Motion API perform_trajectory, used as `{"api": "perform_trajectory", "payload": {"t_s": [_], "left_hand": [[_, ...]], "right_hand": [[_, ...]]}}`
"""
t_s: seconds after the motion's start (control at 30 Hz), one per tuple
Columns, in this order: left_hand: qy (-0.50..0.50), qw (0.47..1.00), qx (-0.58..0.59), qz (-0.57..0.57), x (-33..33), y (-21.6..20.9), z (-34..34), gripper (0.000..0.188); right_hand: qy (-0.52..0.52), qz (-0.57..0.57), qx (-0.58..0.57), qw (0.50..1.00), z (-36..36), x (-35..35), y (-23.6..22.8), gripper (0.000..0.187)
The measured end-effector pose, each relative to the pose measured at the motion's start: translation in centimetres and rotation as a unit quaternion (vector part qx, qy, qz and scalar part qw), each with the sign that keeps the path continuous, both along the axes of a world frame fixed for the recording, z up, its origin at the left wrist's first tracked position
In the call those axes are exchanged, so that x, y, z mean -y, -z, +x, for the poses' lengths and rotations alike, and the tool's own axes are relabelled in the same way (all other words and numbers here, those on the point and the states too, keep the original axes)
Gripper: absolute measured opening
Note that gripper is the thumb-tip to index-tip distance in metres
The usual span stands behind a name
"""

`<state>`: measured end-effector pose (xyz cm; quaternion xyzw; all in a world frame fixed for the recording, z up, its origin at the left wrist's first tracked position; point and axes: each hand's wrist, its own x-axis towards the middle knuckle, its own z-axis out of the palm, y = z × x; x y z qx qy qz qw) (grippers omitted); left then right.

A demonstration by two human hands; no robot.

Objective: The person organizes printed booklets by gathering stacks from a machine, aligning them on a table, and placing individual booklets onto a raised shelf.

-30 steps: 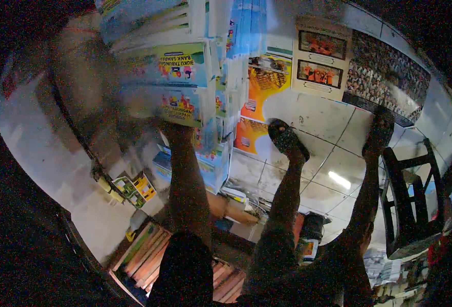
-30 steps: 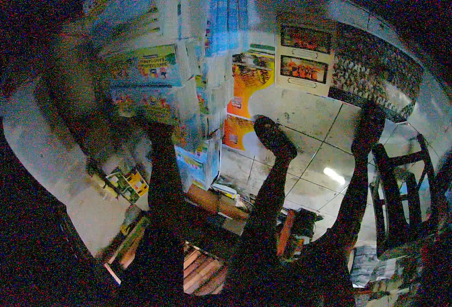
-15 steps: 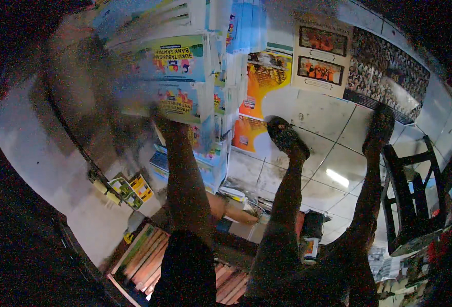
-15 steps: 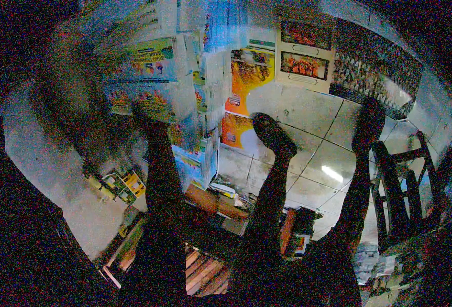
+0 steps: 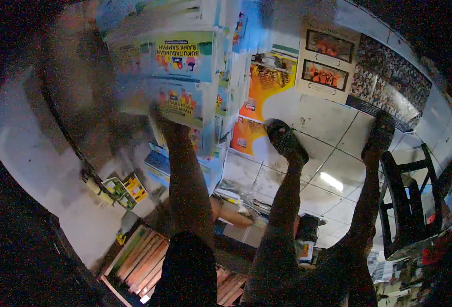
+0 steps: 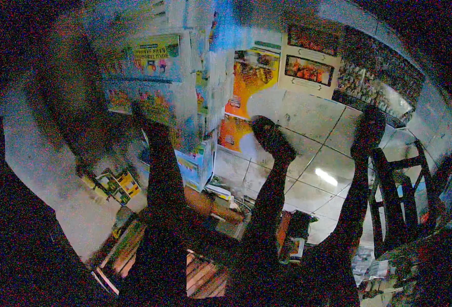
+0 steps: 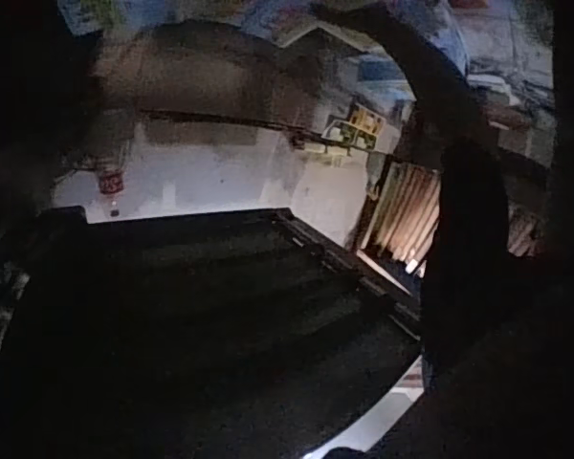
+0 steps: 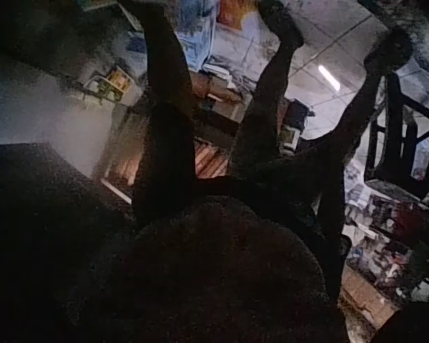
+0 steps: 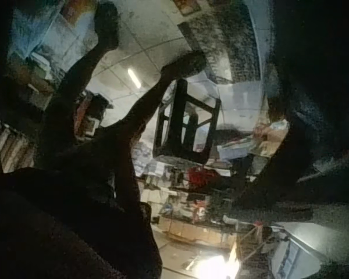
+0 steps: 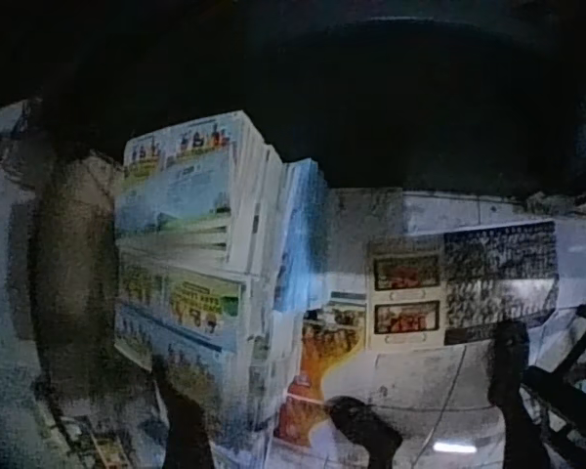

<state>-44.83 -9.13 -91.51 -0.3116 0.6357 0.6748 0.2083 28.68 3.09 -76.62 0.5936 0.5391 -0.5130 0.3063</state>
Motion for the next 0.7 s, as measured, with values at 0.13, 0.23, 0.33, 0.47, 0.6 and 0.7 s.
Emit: {"api": "perform_trajectory", "payload": {"t_s": [0.13,0.23,0.33,0.47,0.6,0.7], "left_hand": [[-0.001,1.000,0.003,0.013,-0.1,0.5,-0.4,0.061],[-0.009,1.000,-0.007,0.020,0.2,0.1,-0.3,0.060],[-0.002,1.000,-0.015,0.017,0.4,-0.7,0.3,0.060],[0.019,1.000,-0.023,0.009,1.6,-3.3,2.8,0.059],[0.026,0.999,-0.017,-0.032,4.4,-9.0,9.4,0.059],[0.028,0.997,-0.003,-0.075,5.7,-13.9,15.8,0.058]], "right_hand": [[-0.002,0.003,0.016,1.000,-0.6,-0.1,-0.3,0.050],[-0.013,0.002,0.009,1.000,-0.5,-0.2,0.9,0.049],[-0.017,-0.007,0.008,1.000,-0.5,0.4,1.3,0.048],[-0.022,-0.004,0.002,1.000,-0.4,-0.1,1.9,0.047],[-0.017,-0.006,-0.004,1.000,-0.3,-0.3,2.2,0.046],[-0.008,-0.003,-0.014,1.000,0.1,-0.3,2.4,0.046]]}}
